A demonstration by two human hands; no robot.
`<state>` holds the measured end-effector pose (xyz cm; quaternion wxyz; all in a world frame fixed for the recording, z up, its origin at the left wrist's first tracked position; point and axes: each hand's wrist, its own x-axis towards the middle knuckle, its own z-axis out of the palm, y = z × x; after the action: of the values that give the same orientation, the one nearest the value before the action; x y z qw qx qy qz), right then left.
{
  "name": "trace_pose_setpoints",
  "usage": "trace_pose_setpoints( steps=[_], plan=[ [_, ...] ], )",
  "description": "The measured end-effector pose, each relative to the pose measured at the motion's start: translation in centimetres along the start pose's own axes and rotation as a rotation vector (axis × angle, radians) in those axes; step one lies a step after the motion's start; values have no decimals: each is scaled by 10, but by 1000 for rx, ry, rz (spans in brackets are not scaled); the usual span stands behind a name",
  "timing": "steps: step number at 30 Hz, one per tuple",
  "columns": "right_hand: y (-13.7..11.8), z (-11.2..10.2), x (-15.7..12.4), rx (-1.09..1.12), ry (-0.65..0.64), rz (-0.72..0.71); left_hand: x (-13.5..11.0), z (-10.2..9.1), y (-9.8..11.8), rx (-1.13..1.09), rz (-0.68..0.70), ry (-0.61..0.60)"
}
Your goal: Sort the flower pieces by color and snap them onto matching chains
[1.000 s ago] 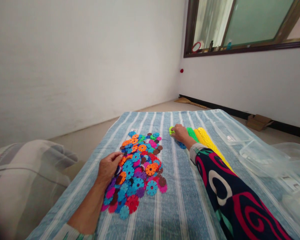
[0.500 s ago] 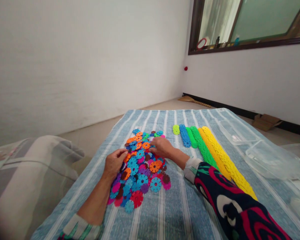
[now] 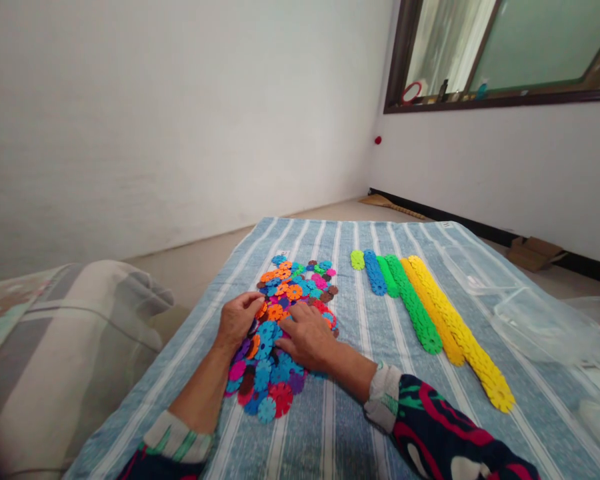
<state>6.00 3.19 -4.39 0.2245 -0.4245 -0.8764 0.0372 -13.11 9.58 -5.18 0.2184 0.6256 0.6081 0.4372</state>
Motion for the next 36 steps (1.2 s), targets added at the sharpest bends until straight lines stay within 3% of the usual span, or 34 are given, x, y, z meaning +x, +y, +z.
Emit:
trace_pose_setpoints(
  steps=[9, 13, 20, 29, 36],
  plan=[
    [5, -9, -1, -20, 5, -65, -2, 0, 3, 8, 30, -6],
    [15, -11, 25, -108, 14, -51, -2, 0, 1, 0, 39, -10],
    [24, 3, 79, -162, -109, -178, -2, 0, 1, 27, 67, -12],
    [45, 1, 78, -204, -146, -29, -2, 5, -5, 44, 72, -10],
    [29, 0, 91, -185, -158, -22, -2, 5, -6, 30, 68, -21]
  ],
)
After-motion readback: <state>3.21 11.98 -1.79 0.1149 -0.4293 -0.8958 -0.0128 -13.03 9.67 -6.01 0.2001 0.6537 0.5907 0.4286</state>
